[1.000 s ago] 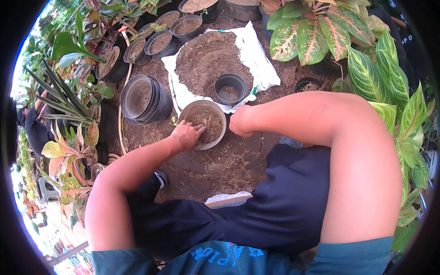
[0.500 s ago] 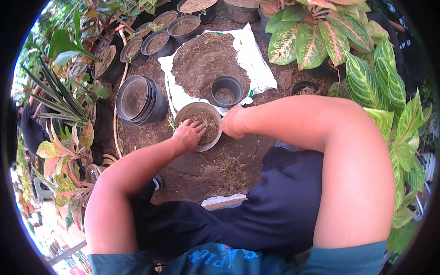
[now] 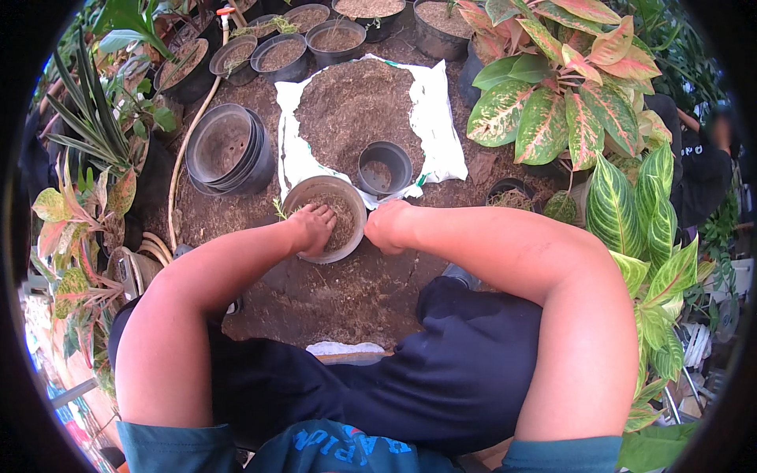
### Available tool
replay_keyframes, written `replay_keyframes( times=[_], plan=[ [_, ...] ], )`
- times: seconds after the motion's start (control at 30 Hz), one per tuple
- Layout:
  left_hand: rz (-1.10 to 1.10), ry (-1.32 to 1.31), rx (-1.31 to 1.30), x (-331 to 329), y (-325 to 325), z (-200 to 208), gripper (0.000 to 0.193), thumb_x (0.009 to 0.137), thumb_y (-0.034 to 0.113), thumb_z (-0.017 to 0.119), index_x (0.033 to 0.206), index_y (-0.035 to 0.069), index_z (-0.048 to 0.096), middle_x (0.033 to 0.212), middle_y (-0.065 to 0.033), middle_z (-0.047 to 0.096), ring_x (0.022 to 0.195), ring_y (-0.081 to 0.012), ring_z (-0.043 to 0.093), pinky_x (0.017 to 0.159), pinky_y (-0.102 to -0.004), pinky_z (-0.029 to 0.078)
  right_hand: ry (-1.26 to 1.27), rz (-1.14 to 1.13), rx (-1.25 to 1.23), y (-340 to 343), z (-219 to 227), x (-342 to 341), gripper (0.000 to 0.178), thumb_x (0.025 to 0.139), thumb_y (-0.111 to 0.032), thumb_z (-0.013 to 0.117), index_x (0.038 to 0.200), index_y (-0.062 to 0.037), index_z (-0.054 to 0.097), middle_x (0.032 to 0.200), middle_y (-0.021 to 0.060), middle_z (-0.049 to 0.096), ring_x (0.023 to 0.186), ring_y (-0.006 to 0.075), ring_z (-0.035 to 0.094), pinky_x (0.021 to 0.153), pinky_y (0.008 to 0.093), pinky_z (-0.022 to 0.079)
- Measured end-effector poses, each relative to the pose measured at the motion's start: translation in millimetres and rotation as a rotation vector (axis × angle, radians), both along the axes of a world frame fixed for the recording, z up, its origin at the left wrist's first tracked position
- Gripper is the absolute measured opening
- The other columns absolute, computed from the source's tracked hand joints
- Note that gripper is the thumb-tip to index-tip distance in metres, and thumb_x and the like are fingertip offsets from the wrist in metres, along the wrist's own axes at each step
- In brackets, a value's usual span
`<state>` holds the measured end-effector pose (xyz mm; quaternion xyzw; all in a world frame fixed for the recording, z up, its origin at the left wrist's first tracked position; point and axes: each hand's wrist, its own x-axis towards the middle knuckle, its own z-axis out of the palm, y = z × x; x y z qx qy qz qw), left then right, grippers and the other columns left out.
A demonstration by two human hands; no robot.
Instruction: The person scoops soil from a bag into a small pot and then transfers a plant into the pot.
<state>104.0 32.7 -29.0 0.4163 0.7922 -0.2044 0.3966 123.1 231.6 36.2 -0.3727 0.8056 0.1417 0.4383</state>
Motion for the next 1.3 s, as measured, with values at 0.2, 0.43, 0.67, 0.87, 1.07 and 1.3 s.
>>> replay_keyframes(
  times=[0.2, 0.43, 0.67, 0.87, 1.07, 1.3],
  plan=[
    [0.105, -0.149, -0.018, -9.2, 8.2, 0.2, 0.058, 0.078, 0.012, 0.071, 0.135, 0.005, 0.067, 0.144, -0.0184, 0.062, 0.138, -0.0305, 0.057, 0.121, -0.0466, 0.033, 0.018, -0.019, -0.04, 0.7, 1.8, -0.8, 0.031, 0.085, -0.017, 0.071, 0.112, -0.0031, 0.074, 0.108, 0.0189, 0.075, 0.108, 0.0363, 0.073, 0.092, 0.0471, 0.056],
    [-0.042, 0.025, 0.212, -7.8, 3.6, 38.3, 0.03, 0.081, 0.012, 0.071, 0.109, 0.006, 0.076, 0.114, -0.0138, 0.077, 0.112, -0.0314, 0.073, 0.107, -0.0485, 0.046, 0.081, -0.044, -0.079, -2.0, 6.8, -9.2, 0.029, 0.072, -0.004, 0.074, 0.101, -0.0016, 0.081, 0.103, 0.0179, 0.078, 0.1, 0.0346, 0.076, 0.082, 0.0454, 0.06],
    [-0.171, 0.202, 0.342, -21.0, -16.1, 75.7, 0.014, 0.083, 0.01, 0.068, 0.093, 0.005, 0.077, 0.094, -0.0166, 0.078, 0.092, -0.0326, 0.077, 0.085, -0.0428, 0.06, 0.09, -0.008, -0.08, -2.6, 27.3, -12.4, 0.034, 0.073, -0.003, 0.076, 0.106, -0.0025, 0.08, 0.107, 0.0164, 0.078, 0.102, 0.0342, 0.076, 0.081, 0.0464, 0.061],
    [-0.284, 0.199, 0.325, -20.3, -20.0, 147.9, 0.028, 0.087, 0.01, 0.066, 0.114, 0.006, 0.072, 0.097, -0.0147, 0.075, 0.097, -0.0325, 0.074, 0.087, -0.0459, 0.058, 0.103, -0.003, -0.069, 4.7, 44.7, -10.3, 0.034, 0.079, -0.008, 0.074, 0.112, -0.0015, 0.079, 0.111, 0.0166, 0.077, 0.105, 0.0354, 0.075, 0.083, 0.0472, 0.061],
    [-0.264, 0.257, 0.313, -24.7, -48.0, 187.9, 0.036, 0.086, 0.012, 0.067, 0.121, 0.009, 0.071, 0.116, -0.0095, 0.072, 0.113, -0.0263, 0.068, 0.099, -0.0411, 0.05, 0.087, -0.067, -0.074, 13.9, 21.2, -1.8, 0.032, 0.077, -0.007, 0.072, 0.108, 0.0003, 0.079, 0.107, 0.0185, 0.077, 0.103, 0.0348, 0.076, 0.081, 0.0462, 0.06],
    [-0.28, 0.159, 0.215, -11.4, -61.0, 126.6, 0.031, 0.089, 0.021, 0.066, 0.117, 0.01, 0.073, 0.118, -0.0083, 0.07, 0.118, -0.024, 0.065, 0.099, -0.0405, 0.048, 0.114, -0.2, -0.017, 30.3, 24.6, -13.1, 0.025, 0.083, -0.012, 0.069, 0.103, -0.0008, 0.079, 0.108, 0.0196, 0.077, 0.105, 0.0362, 0.075, 0.087, 0.0465, 0.06]
  ],
)
